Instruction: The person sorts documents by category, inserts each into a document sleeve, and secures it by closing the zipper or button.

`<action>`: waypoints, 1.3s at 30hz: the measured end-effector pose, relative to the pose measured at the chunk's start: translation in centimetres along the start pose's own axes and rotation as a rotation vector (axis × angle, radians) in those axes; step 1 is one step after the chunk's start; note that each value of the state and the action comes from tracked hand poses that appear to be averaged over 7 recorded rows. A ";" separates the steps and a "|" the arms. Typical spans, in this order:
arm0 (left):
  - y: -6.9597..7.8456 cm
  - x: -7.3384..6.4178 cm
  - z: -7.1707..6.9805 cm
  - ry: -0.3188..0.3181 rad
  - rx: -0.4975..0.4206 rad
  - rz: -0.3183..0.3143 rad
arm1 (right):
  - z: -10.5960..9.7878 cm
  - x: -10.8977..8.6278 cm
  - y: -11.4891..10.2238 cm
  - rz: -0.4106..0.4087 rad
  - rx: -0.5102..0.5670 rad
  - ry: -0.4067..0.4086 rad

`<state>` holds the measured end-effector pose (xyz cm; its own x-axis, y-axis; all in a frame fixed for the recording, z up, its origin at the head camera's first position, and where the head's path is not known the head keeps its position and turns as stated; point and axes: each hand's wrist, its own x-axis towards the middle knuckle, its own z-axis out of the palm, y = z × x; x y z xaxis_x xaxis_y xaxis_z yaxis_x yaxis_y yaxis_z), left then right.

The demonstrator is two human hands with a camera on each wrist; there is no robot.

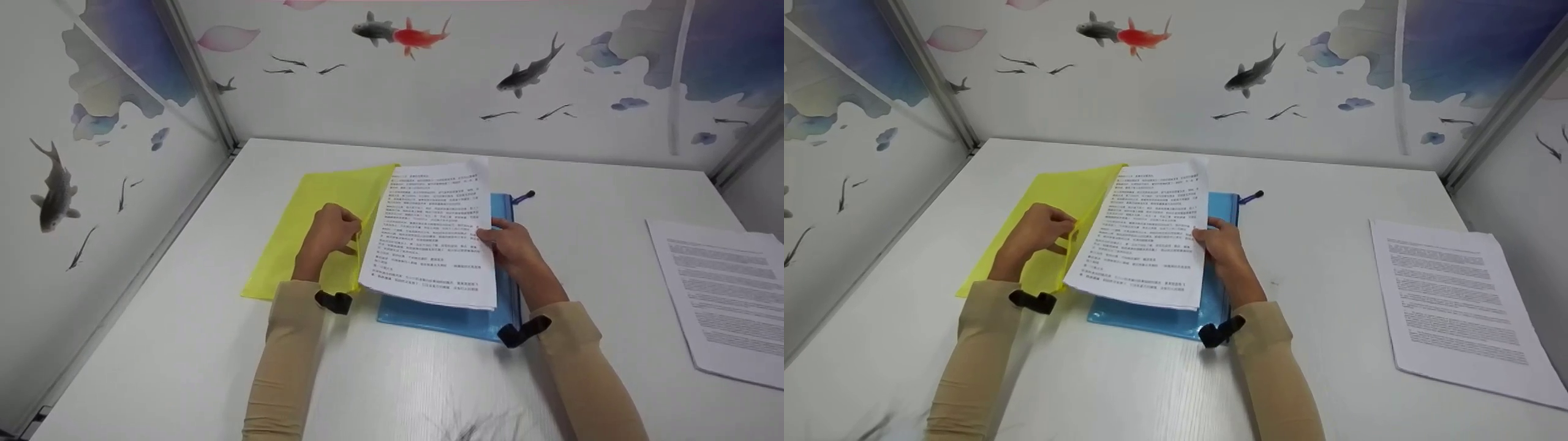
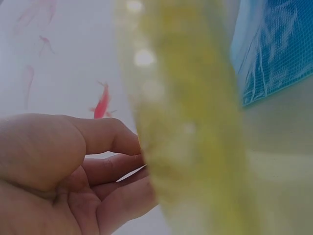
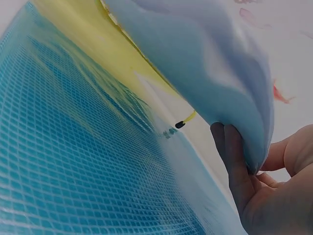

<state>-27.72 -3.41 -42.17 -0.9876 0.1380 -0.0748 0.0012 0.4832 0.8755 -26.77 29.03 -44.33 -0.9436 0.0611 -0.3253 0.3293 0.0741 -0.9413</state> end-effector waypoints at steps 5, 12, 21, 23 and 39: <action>0.0 -0.1 0.1 -0.002 -0.012 0.012 | 0.2 -0.2 -0.2 -0.034 -0.054 0.022; -0.1 0.0 0.8 0.005 0.040 0.016 | 0.1 -1.3 -1.1 -0.063 0.015 -0.005; 0.3 0.2 1.4 0.012 0.091 -0.009 | 0.1 -2.0 -1.7 -0.103 0.126 -0.049; 0.4 0.1 1.4 0.014 0.092 -0.007 | 0.2 -2.1 -1.7 -0.113 0.083 -0.033; 0.4 0.0 1.6 0.018 0.045 0.025 | 1.0 -2.1 -1.5 -0.129 0.025 0.037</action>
<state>-27.48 -1.81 -42.63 -0.9899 0.1347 -0.0442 0.0324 0.5185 0.8545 -25.35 27.77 -42.34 -0.9761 0.0891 -0.1982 0.2038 0.0590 -0.9772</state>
